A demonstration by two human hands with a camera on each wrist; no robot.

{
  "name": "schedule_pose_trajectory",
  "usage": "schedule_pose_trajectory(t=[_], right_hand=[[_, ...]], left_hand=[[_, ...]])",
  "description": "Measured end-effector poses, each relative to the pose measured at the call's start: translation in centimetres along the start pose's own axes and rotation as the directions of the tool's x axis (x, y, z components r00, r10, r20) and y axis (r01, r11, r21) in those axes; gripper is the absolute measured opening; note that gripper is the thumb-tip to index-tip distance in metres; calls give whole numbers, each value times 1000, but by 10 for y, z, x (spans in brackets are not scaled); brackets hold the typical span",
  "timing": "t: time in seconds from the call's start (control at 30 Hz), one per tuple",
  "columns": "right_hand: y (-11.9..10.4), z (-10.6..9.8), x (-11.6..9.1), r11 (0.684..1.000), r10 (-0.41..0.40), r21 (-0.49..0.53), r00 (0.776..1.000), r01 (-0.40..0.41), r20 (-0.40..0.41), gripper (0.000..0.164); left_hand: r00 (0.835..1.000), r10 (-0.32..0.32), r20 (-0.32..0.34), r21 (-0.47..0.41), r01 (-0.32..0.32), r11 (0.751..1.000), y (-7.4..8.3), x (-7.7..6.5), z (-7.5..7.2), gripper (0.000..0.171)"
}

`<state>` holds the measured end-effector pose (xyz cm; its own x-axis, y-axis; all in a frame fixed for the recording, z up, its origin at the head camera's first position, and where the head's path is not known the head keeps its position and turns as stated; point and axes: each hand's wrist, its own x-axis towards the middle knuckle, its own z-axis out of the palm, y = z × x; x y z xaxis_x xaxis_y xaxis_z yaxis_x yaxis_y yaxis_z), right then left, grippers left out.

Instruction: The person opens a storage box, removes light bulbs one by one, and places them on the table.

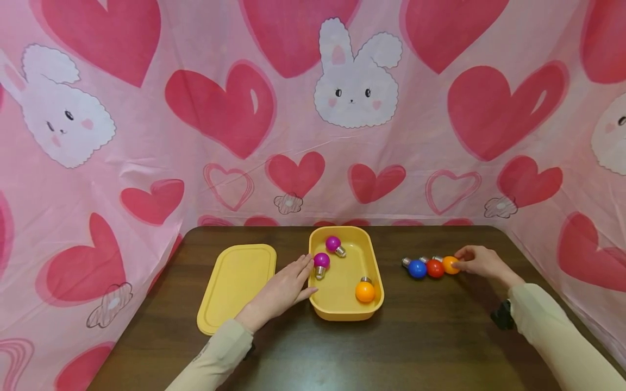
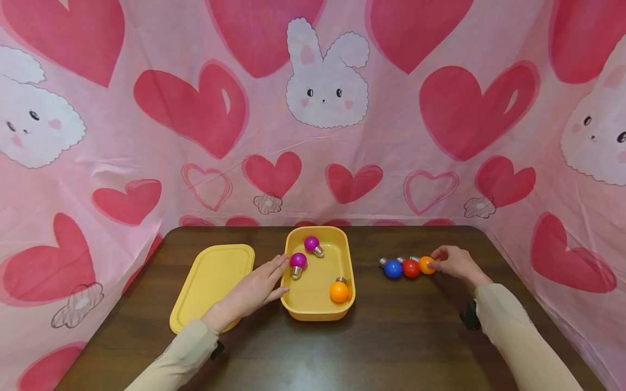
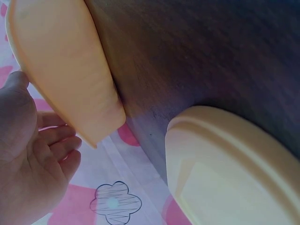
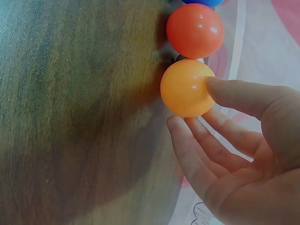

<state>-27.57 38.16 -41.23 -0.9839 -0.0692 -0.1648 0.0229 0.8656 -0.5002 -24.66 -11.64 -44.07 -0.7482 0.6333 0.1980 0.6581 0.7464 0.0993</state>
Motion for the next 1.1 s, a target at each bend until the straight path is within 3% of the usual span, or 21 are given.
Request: schedule_pose_trajectory(t=[1.1], right_hand=[[0, 1, -3, 1000, -16, 10, 1000, 16, -6, 46]], left_hand=[[1000, -11, -3, -18, 11, 1000, 0, -1, 1, 71]])
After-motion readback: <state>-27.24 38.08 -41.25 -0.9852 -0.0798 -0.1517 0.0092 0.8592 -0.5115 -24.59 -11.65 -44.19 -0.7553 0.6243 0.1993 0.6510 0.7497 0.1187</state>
